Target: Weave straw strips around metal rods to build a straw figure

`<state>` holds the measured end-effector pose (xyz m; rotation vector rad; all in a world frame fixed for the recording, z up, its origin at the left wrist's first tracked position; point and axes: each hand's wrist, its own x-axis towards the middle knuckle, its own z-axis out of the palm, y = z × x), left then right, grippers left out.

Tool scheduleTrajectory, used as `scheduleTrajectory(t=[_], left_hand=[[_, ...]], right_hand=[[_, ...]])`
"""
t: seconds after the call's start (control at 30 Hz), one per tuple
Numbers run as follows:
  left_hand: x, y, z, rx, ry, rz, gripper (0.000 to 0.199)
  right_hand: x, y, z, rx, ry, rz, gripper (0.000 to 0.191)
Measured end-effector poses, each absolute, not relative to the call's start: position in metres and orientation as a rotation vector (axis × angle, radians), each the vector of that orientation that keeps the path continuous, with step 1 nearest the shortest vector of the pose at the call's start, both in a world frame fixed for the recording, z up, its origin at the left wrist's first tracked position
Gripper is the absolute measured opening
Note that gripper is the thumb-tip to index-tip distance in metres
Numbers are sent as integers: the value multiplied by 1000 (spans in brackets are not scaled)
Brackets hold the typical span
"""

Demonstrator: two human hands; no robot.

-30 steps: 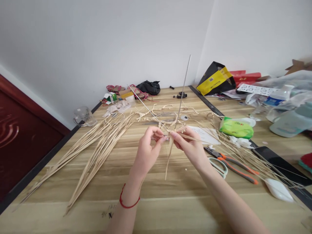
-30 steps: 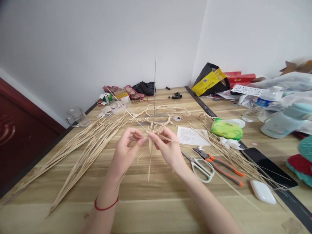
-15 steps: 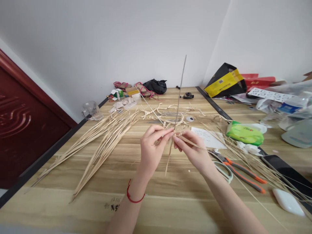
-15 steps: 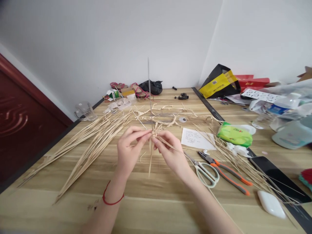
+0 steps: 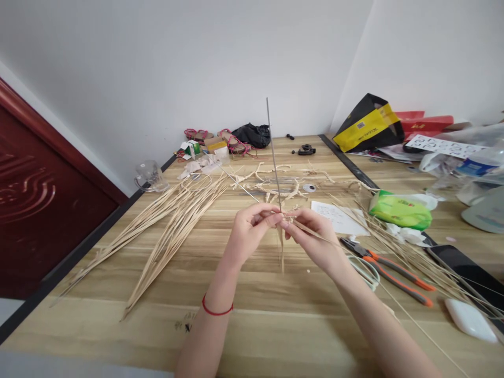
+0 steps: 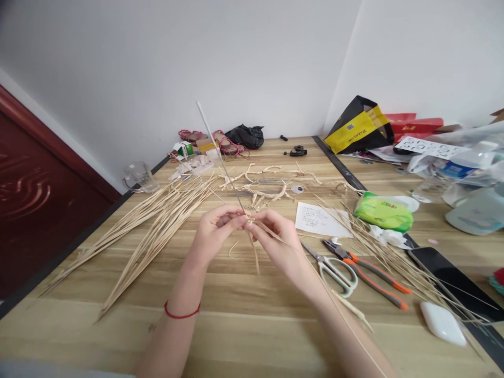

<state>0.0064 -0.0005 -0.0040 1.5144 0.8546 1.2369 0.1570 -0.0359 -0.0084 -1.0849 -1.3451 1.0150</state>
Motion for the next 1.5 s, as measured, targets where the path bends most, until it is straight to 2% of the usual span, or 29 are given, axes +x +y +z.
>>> scheduleTrajectory(t=[0.27, 0.8, 1.07, 1.23, 1.5], left_hand=[[9, 4, -13, 1580, 970, 1348, 18], [20, -5, -10, 1633, 818, 1387, 21], [18, -6, -7, 1674, 869, 1497, 20], [13, -8, -3, 1767, 830, 1476, 13], [15, -11, -2, 1873, 741, 1394, 18]], right_hand=[[163, -33, -4, -1043, -1425, 1108, 19], [162, -28, -8, -1019, -1307, 1082, 29], [164, -30, -7, -941, -1221, 1169, 21], [166, -33, -6, -885, -1192, 1210, 20], [167, -36, -1, -908, -1204, 1193, 20]])
